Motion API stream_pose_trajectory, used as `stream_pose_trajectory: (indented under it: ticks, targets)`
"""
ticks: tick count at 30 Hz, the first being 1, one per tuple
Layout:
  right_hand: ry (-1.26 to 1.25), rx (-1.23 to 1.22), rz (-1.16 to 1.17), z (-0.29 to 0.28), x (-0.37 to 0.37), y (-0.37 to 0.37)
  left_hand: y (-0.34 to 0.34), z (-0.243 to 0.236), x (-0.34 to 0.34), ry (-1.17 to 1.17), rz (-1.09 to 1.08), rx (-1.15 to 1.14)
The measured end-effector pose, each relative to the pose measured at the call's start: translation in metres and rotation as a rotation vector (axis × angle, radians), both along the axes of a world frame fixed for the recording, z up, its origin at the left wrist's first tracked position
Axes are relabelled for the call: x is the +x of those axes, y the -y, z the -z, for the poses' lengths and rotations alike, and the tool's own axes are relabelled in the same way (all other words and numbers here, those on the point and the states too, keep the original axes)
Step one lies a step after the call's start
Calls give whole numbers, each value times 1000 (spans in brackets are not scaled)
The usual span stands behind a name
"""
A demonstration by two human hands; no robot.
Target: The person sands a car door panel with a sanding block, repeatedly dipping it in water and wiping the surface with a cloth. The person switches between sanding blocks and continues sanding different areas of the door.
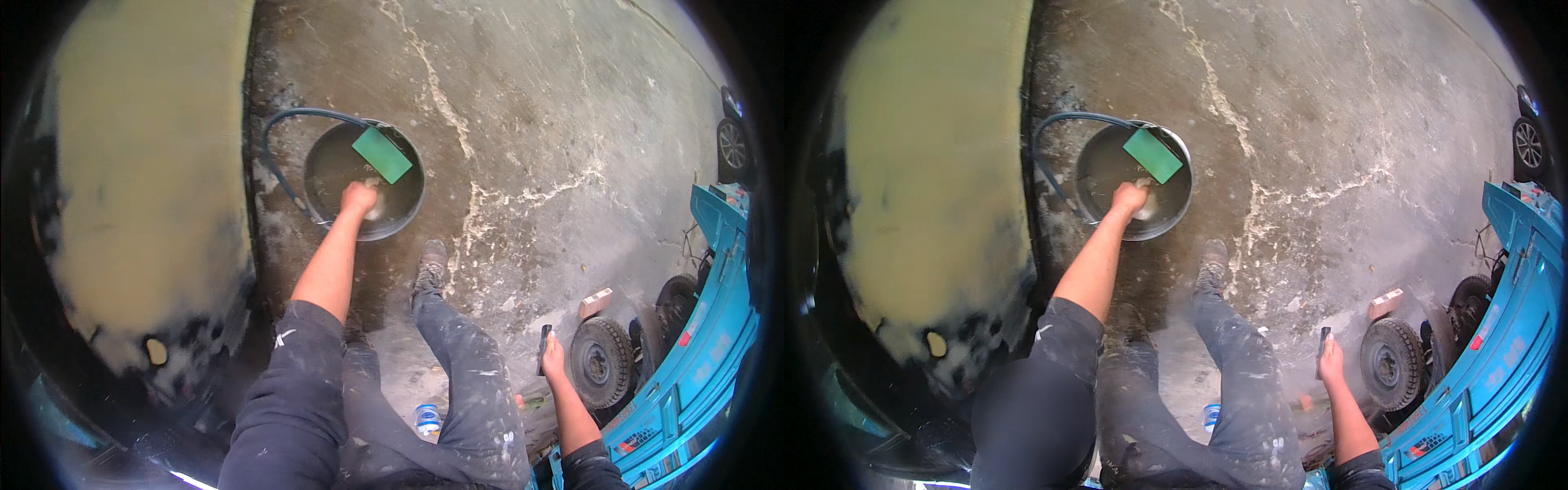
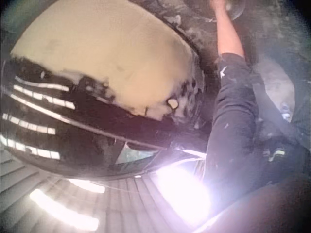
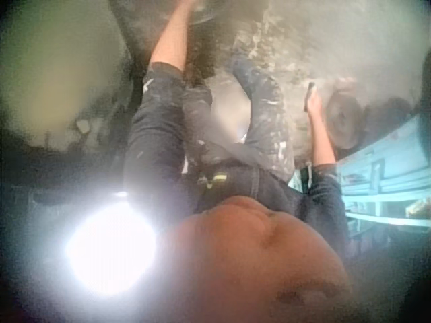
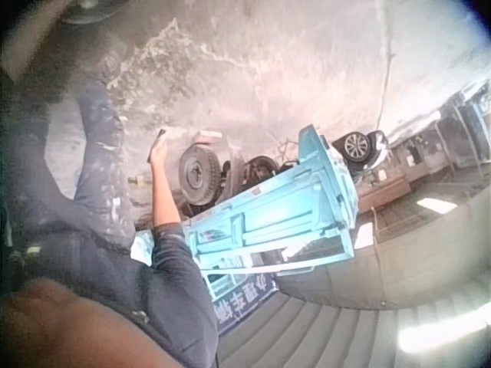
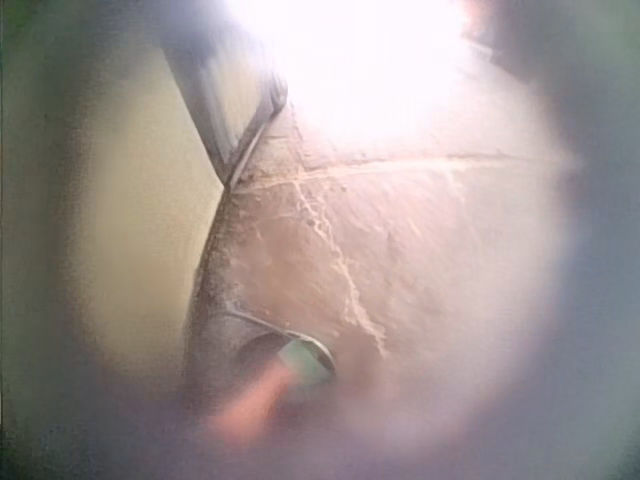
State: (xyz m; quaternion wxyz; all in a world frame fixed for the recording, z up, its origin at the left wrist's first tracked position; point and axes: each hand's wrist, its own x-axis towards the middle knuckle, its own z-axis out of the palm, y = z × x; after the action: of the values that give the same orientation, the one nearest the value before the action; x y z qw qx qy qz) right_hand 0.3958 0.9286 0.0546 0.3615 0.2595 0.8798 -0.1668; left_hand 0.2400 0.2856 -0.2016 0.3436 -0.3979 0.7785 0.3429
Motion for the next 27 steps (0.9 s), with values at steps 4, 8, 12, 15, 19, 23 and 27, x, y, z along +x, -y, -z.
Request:
stream_pose_trajectory:
  ticks: [4,8,12,15,19,23,27]
  targets:
    - [74,-75,275,-14,10,30,2,-71,-1,-101,-607,250]
    - [6,-55,153,-20,26,47,16,-156,0,-85,-1292,851]
    - [-57,-216,168,-23,49,56,27,-250,10,-143,-1446,1234]
    - [-172,-298,96,-31,69,73,31,-332,32,-277,-1548,1319]
    - [-394,-360,47,-56,94,119,51,-456,79,-615,-1453,1253]
    - [-449,-457,31,-93,121,185,85,-577,134,-1023,-1235,1049]
    - [-411,-602,23,-123,151,253,126,-674,200,-1378,-745,762]
